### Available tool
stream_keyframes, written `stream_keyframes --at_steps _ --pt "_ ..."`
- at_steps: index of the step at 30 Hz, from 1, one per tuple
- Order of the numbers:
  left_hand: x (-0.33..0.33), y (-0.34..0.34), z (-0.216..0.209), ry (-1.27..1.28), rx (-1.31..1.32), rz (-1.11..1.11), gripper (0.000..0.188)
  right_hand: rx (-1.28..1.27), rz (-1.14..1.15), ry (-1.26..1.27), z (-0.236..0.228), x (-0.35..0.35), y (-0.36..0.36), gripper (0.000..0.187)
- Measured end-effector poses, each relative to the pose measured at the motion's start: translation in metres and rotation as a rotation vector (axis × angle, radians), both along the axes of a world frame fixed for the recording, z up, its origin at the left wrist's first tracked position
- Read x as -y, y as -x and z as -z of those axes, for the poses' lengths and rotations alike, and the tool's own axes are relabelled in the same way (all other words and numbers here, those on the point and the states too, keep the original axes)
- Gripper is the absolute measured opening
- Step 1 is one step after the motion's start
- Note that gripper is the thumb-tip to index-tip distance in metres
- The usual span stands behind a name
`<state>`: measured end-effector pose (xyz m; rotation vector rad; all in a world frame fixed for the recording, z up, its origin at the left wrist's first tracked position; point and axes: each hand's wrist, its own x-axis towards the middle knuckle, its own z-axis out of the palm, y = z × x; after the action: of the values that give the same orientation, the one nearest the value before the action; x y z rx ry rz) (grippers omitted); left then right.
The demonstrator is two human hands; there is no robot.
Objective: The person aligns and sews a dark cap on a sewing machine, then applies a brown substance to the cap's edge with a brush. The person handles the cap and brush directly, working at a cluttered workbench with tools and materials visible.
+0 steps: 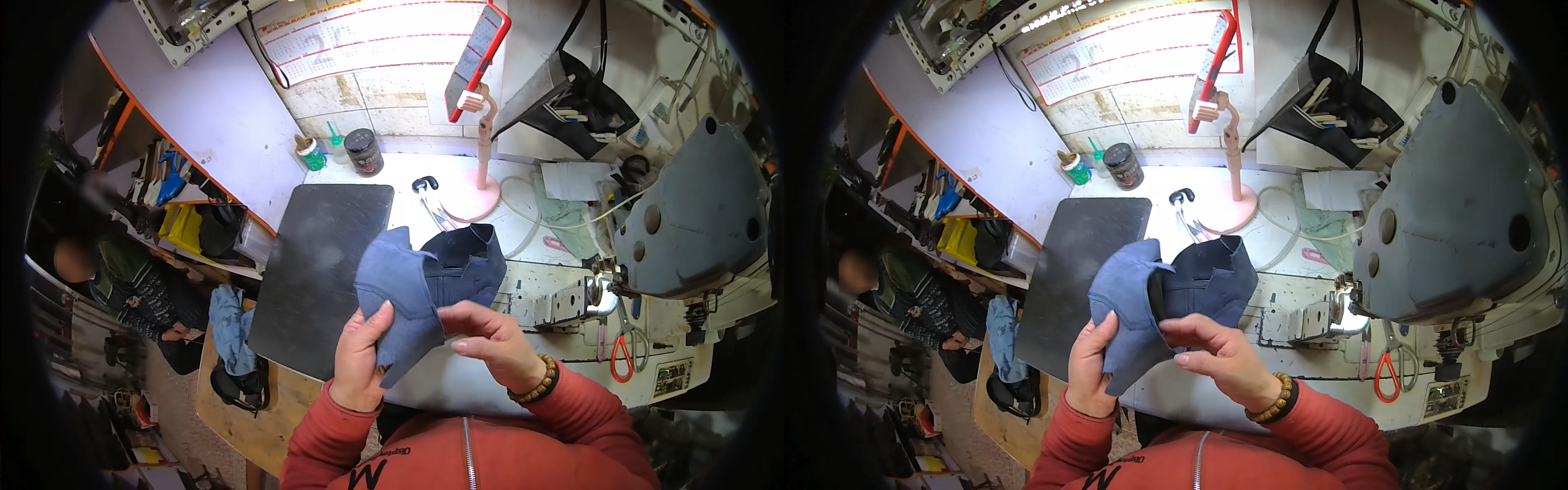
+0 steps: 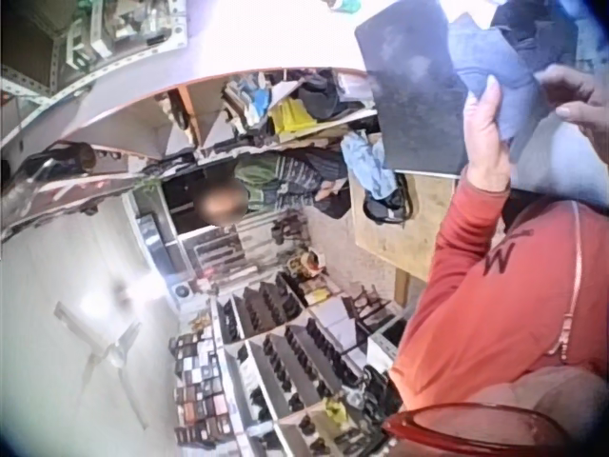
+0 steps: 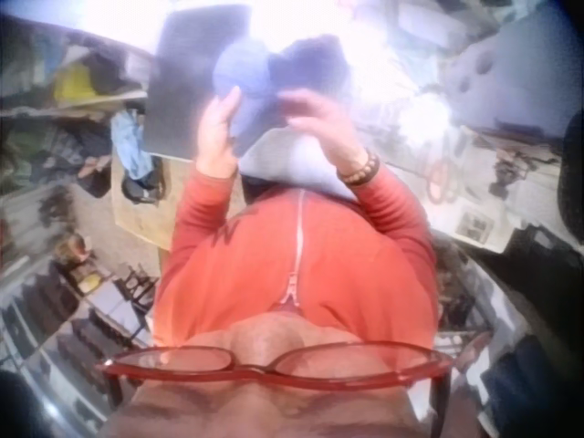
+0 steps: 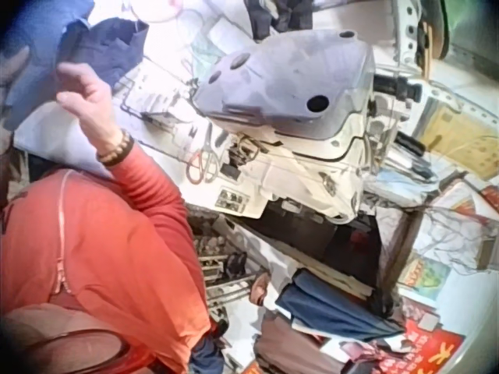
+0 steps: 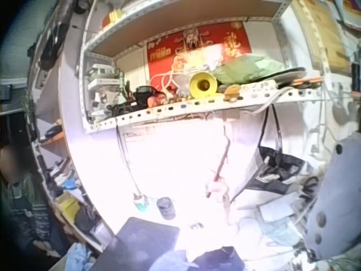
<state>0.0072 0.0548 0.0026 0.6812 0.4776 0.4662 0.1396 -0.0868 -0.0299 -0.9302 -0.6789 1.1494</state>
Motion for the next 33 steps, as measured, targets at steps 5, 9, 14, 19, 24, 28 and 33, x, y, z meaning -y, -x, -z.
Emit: stream_keyframes --at_steps 5,9,14,19,24,28,33 --pt "-0.009 -0.001 -0.012 0.087 0.077 -0.082 0.029 0.338 -0.048 -0.118 0.003 -0.004 0.004 0.019" --pt "-0.021 -0.002 -0.011 0.041 0.105 -0.147 0.029 0.215 -0.042 -0.022 -0.001 -0.001 0.004 0.019" --pt "-0.033 -0.001 -0.004 -0.023 0.05 -0.197 0.028 0.02 -0.093 -0.01 -0.01 0.003 0.001 0.025" --pt "-0.038 0.001 0.003 -0.013 0.037 -0.174 0.029 -0.096 -0.125 0.046 -0.02 0.006 -0.002 0.038" --pt "-0.04 -0.001 -0.003 0.125 0.062 -0.103 0.047 -0.117 -0.105 0.007 -0.026 0.003 -0.001 0.049" --pt "-0.007 0.007 -0.005 -0.101 0.38 0.205 0.069 -0.148 0.008 -0.035 -0.027 -0.007 0.002 0.056" --pt "0.012 0.016 -0.009 -0.522 -0.19 0.234 0.047 -0.234 0.087 -0.08 -0.029 -0.018 0.001 0.053"
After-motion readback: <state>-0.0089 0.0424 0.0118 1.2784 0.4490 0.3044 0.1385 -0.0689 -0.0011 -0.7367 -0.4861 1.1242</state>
